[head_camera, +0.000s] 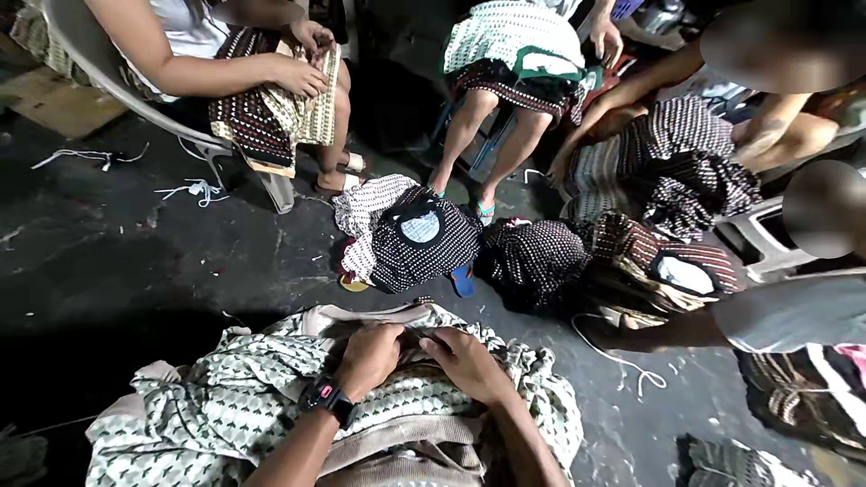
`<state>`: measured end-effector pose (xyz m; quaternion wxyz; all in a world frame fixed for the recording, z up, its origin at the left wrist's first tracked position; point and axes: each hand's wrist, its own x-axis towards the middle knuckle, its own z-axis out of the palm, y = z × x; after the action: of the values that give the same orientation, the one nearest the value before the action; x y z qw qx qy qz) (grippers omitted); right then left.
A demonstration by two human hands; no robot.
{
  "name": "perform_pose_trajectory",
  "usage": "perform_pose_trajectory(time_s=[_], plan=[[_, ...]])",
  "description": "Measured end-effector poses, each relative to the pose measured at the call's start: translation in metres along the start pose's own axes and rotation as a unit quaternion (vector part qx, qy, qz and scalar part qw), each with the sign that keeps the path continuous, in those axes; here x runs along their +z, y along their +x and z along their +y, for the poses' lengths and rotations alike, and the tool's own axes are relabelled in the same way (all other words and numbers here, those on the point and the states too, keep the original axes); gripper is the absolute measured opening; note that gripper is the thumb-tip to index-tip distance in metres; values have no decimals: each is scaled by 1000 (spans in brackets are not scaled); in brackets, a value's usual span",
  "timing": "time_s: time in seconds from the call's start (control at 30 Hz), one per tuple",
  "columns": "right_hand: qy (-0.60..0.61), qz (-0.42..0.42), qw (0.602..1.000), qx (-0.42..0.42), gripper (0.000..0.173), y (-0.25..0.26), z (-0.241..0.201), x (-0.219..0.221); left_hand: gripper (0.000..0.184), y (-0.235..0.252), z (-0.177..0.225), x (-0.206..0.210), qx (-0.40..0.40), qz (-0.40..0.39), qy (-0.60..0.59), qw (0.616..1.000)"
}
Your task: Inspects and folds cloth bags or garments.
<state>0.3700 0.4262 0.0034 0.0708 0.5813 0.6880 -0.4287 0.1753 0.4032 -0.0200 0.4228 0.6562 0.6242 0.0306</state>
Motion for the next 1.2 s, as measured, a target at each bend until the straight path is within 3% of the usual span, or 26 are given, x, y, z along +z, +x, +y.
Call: perform_pose_trajectory(time_s=[0.27, 0.87, 1.07, 1.2], plan=[[-141, -48, 985, 88, 49, -9, -41, -7, 32, -2, -1, -2, -27, 3, 4, 1000], [-210, -64, 973, 68, 46, -1, -51, -3, 32, -4, 3, -4, -33, 0, 27, 999], [-105, -21, 994, 26, 53, -8, -26, -3, 31, -3, -2, -3, -24, 19, -27, 999], [11, 63, 998, -8, 57, -22, 6, 5, 29, 4, -5, -15, 2, 37, -164, 986]])
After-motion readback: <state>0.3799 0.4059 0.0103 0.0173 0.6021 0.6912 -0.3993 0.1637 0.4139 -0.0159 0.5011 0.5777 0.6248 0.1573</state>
